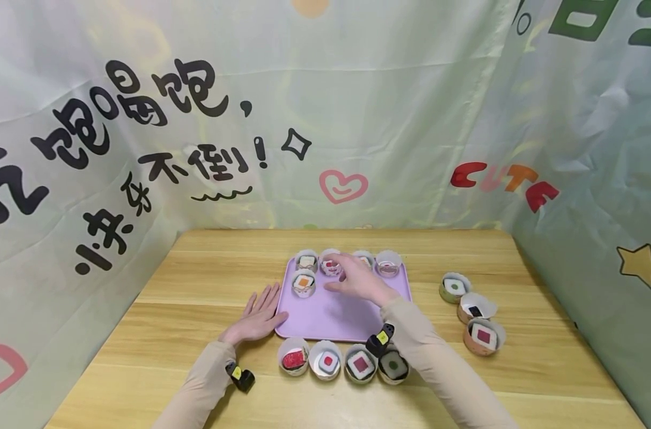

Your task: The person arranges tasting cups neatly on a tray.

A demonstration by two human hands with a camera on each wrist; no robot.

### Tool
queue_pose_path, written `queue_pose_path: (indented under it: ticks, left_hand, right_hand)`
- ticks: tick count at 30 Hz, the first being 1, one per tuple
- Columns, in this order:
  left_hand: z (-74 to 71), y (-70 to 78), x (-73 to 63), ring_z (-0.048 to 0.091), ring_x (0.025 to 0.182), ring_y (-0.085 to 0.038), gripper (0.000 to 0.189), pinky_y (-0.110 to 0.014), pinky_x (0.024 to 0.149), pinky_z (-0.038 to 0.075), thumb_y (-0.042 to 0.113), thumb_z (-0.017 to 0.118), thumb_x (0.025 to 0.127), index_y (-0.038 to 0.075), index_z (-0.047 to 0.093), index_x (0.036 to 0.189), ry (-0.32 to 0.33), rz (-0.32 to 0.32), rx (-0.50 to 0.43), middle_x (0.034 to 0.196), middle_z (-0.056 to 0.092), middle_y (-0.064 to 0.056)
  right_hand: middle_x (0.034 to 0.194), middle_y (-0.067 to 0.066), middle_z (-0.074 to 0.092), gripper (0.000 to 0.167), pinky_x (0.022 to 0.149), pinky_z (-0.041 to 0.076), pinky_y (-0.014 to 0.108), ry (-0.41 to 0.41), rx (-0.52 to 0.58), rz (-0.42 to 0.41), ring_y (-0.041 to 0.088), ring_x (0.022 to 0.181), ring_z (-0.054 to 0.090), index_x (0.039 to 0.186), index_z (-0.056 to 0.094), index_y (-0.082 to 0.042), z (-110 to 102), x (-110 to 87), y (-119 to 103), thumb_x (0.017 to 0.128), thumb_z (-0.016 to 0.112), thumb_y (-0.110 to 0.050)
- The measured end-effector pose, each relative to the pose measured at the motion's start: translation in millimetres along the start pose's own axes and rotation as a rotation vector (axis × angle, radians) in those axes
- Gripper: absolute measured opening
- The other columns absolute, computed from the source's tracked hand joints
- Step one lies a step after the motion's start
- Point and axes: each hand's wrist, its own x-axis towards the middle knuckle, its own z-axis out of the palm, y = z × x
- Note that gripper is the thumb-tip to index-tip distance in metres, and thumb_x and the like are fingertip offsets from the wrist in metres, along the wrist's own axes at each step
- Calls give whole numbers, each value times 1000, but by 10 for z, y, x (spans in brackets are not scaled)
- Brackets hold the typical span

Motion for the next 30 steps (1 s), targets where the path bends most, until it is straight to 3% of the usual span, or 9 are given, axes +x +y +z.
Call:
queue_pose_path:
  ticks: [6, 17, 23, 30]
  left_hand:
    - [3, 5, -9, -2, 160, -30, 72, -54, 128, -7, 46, 35, 107, 4, 12, 161, 3, 0, -4, 172, 0, -11]
    - [-11, 25, -25, -3, 160, -29, 72, -53, 128, -8, 45, 34, 107, 4, 11, 161, -4, -7, 0, 172, 0, -10]
    - [-10, 18, -24, -3, 160, -29, 72, -53, 128, -8, 45, 34, 107, 4, 10, 161, -3, -5, 1, 172, -1, -10]
    - [4, 6, -16, -2, 160, -30, 72, -54, 128, -7, 45, 35, 107, 4, 11, 161, 11, 5, 0, 172, 0, -10]
  right_hand:
    - [125, 24, 63, 64, 80, 60, 35, 12, 65, 40, 30, 95, 70, 142, 53, 1, -77, -81, 30, 87, 78, -19]
    - [130, 27, 63, 61, 84, 61, 39, 61, 163, 39, 33, 98, 70, 142, 51, 3, -192, -217, 224, 89, 75, -15]
    - [130, 32, 61, 59, 85, 61, 45, 138, 165, 46, 36, 97, 72, 142, 51, 3, -263, -301, 317, 90, 75, -14]
    - [130, 32, 60, 59, 88, 59, 52, 173, 160, 101, 41, 102, 69, 144, 49, 2, -394, -423, 434, 92, 73, -16]
